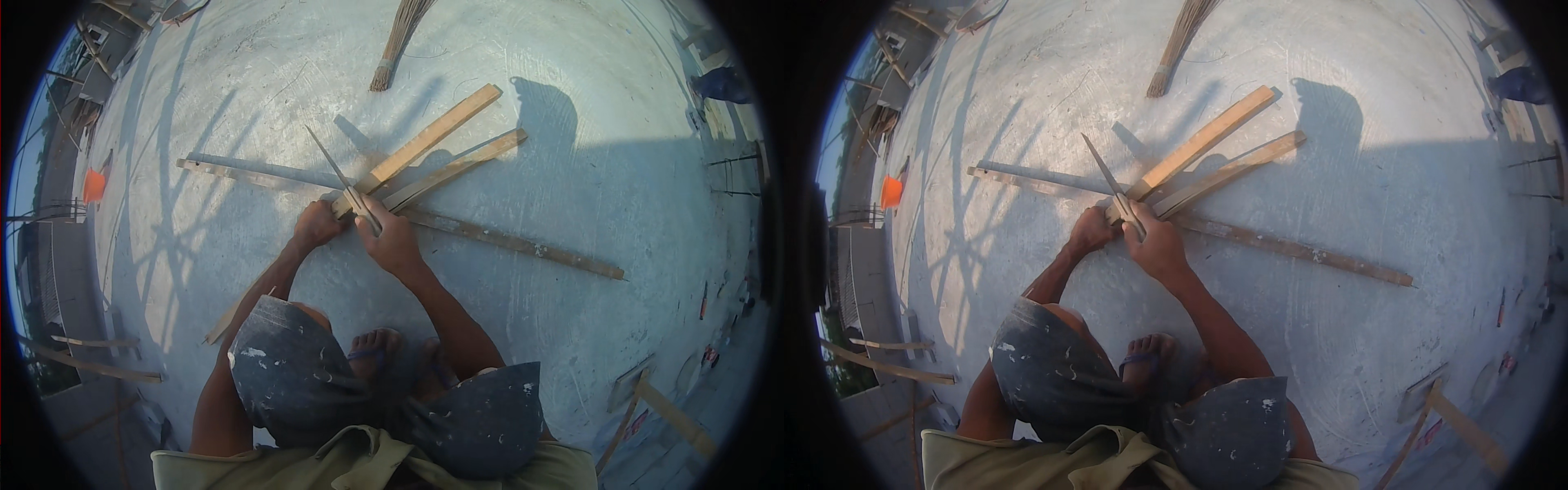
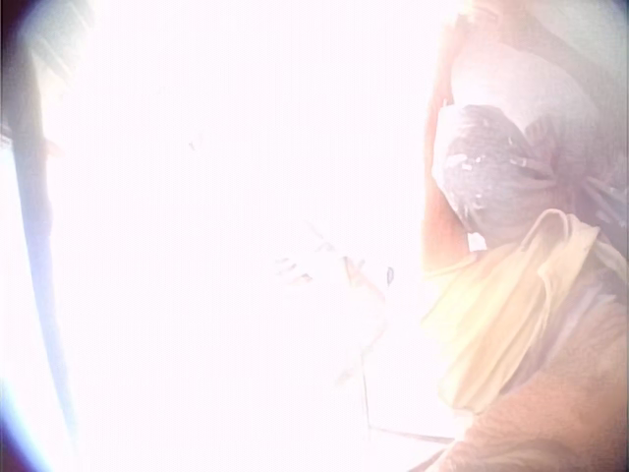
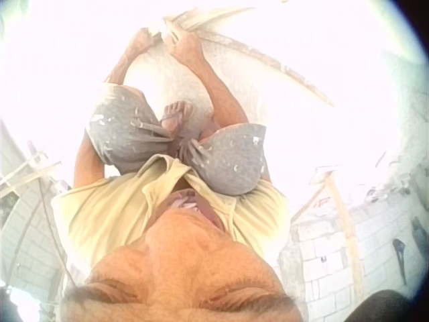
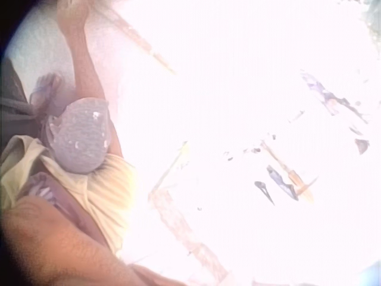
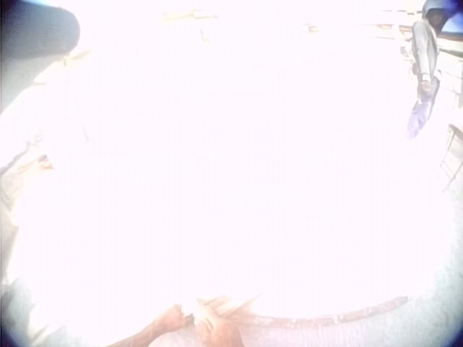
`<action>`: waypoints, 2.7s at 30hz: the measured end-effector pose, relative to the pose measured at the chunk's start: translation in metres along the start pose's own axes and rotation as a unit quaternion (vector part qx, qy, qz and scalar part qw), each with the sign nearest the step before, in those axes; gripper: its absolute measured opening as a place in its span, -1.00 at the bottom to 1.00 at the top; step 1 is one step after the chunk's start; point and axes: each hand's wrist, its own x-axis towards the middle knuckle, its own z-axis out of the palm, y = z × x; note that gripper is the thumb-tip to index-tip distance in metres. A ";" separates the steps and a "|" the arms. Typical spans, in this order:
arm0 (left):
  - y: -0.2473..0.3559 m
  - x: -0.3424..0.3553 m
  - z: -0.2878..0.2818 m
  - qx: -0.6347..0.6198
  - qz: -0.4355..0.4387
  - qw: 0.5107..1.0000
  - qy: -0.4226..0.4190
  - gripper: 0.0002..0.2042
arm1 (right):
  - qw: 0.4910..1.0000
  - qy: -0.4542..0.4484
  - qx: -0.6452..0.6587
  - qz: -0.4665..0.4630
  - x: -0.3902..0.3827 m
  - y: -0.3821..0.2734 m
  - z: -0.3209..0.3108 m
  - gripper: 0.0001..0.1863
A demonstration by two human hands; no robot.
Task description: The person picks up wooden boards from a pile, places them on the ground, and cuts the wood using a hand saw.
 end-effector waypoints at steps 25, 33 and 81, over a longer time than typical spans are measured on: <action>-0.059 0.015 0.019 -0.033 0.089 0.989 0.112 -0.50 | 0.995 -0.033 -0.005 0.096 -0.154 0.013 -0.066 -0.32; -0.088 0.022 0.014 -0.041 0.061 0.997 -0.033 -0.44 | 0.996 -0.009 0.071 -0.047 0.004 0.023 0.032 -0.39; 0.010 -0.010 -0.026 -0.121 -0.004 0.990 -0.072 -0.64 | 0.991 0.081 0.026 -0.102 -0.009 0.021 0.015 -0.39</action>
